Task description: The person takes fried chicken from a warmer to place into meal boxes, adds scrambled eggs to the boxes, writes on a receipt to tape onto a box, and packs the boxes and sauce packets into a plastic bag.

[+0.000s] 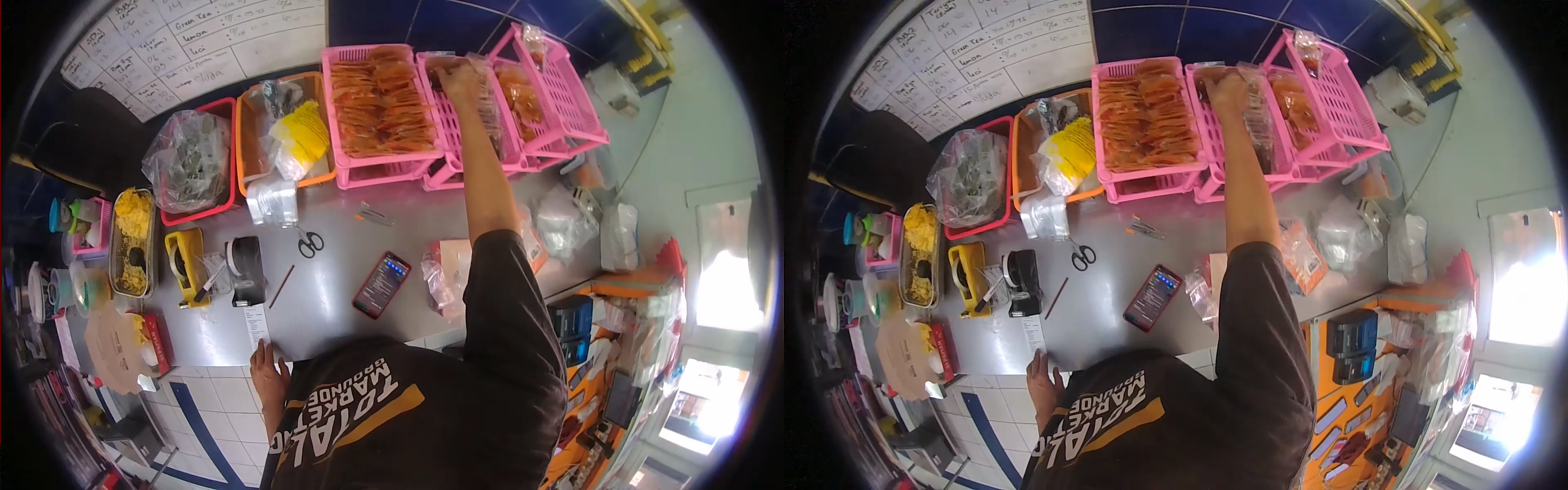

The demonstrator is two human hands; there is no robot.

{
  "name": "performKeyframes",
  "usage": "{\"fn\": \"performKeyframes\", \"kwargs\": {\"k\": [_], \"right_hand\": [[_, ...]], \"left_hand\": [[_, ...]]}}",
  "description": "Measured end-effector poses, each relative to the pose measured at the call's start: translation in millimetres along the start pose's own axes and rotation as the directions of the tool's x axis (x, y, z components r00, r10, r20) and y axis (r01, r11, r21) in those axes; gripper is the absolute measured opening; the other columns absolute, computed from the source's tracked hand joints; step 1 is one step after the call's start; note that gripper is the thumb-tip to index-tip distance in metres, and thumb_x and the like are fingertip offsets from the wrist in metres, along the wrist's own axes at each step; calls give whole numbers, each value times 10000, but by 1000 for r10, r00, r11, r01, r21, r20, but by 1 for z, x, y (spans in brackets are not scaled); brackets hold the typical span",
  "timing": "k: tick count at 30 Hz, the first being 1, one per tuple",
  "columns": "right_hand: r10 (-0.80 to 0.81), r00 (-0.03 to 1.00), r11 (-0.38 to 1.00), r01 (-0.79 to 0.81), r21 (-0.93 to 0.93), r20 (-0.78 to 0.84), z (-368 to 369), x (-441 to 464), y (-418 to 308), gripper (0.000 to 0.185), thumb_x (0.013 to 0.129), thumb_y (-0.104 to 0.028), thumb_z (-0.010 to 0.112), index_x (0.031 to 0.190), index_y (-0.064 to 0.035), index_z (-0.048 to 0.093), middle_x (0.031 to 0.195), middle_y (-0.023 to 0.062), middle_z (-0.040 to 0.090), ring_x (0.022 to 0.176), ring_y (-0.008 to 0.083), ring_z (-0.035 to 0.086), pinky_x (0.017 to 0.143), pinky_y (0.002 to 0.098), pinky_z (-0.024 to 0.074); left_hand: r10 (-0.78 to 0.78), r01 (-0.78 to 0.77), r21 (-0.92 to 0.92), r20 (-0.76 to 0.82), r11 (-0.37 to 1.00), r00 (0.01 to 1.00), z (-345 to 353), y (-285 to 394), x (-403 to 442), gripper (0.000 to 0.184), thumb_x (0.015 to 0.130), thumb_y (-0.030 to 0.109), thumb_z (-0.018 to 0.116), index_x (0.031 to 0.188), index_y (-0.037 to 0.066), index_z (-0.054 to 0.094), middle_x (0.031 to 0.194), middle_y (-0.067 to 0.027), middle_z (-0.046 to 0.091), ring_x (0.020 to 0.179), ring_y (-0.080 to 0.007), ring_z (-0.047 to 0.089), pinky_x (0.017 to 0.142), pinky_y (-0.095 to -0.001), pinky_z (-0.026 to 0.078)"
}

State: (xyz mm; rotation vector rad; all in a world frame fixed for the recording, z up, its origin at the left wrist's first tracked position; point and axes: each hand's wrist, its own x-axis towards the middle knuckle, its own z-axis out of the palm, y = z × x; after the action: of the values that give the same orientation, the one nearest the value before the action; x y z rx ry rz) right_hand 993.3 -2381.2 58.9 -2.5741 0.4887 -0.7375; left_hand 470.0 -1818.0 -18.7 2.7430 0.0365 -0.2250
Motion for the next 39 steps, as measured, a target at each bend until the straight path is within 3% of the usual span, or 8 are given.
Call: {"fn": "performKeyframes", "kwargs": {"k": [9, 12, 15, 18, 21, 26, 31, 39], "right_hand": [[-467, 861, 877, 481, 20, -202, -27, 4, 25, 300, 927, -325, 649, 979, -40, 726, 913, 164, 695, 844, 350, 655, 823, 455, 541], [-295, 955, 955, 294, 47, 16, -148, -81, -92, 264, 947, -281, 669, 1079, -62, 734, 932, 124, 724, 845, 290, 693, 723, 382, 526], [-662, 745, 742, 667, 68, -81, -197, -144, -138, 156, 938, -103, 686, 1038, 17, 694, 945, 143, 725, 854, 241, 681, 749, 356, 520], [-561, 774, 792, 399, 461, 294, -212, -246, -194, 128, 913, -16, 670, 1034, 16, 696, 990, 152, 720, 924, 248, 682, 818, 349, 522], [-766, 526, 593, 357, 722, 369, -185, -346, -274, 171, 869, 65, 659, 1026, 20, 709, 974, 157, 709, 855, 258, 691, 774, 339, 539], [-751, 443, 539, -18, 842, 490, -135, -480, -381, 151, 873, 42, 708, 1023, 32, 715, 932, 142, 717, 770, 231, 694, 697, 306, 548], [-749, 635, 381, 179, 907, 189, -84, -586, -481, 147, 832, 48, 758, 966, -11, 741, 981, 142, 763, 806, 257, 741, 678, 305, 584], [-690, 661, 371, -29, 928, 296, -28, -678, -600, 138, 860, 53, 734, 975, -4, 686, 1000, 147, 755, 862, 247, 748, 738, 320, 588]], "left_hand": [[6, -5, -18, 63, 1000, 998, -4, -8, 9, 456, 846, 113, 657, 1287, 16, 594, 1392, -238, 555, 1201, -440, 549, 1025, -511, 449], [-13, 16, -109, 34, 994, 999, -17, -9, 13, 452, 864, 144, 667, 1296, 26, 601, 1312, -253, 597, 1191, -445, 565, 1034, -505, 447], [-15, -17, -433, -71, 901, 997, -63, 22, 39, 491, 886, 129, 690, 1352, 23, 575, 1324, -237, 604, 1238, -398, 566, 1033, -445, 472], [3, -34, -826, -39, 563, 999, -114, 48, 57, 494, 940, 152, 677, 1402, 37, 548, 1392, -180, 590, 1286, -286, 564, 1026, -390, 473], [32, -136, -982, -132, 130, 991, -147, 44, 57, 424, 980, 141, 644, 1381, 23, 575, 1297, -139, 657, 1159, -225, 635, 966, -370, 503], [58, -70, -953, -55, 295, 997, -179, -61, 14, 267, 1037, 135, 573, 1242, 11, 689, 982, -66, 739, 876, -125, 662, 827, -284, 521], [-194, 26, -992, 1, 126, 981, -200, -198, -13, 352, 1065, 250, 520, 1166, -37, 698, 1054, -93, 737, 927, -141, 675, 883, -325, 515], [-445, -57, -936, 112, -348, 888, -253, -356, -28, 285, 992, 257, 568, 1105, 18, 675, 1114, -137, 714, 1063, -247, 664, 960, -434, 492]]}}
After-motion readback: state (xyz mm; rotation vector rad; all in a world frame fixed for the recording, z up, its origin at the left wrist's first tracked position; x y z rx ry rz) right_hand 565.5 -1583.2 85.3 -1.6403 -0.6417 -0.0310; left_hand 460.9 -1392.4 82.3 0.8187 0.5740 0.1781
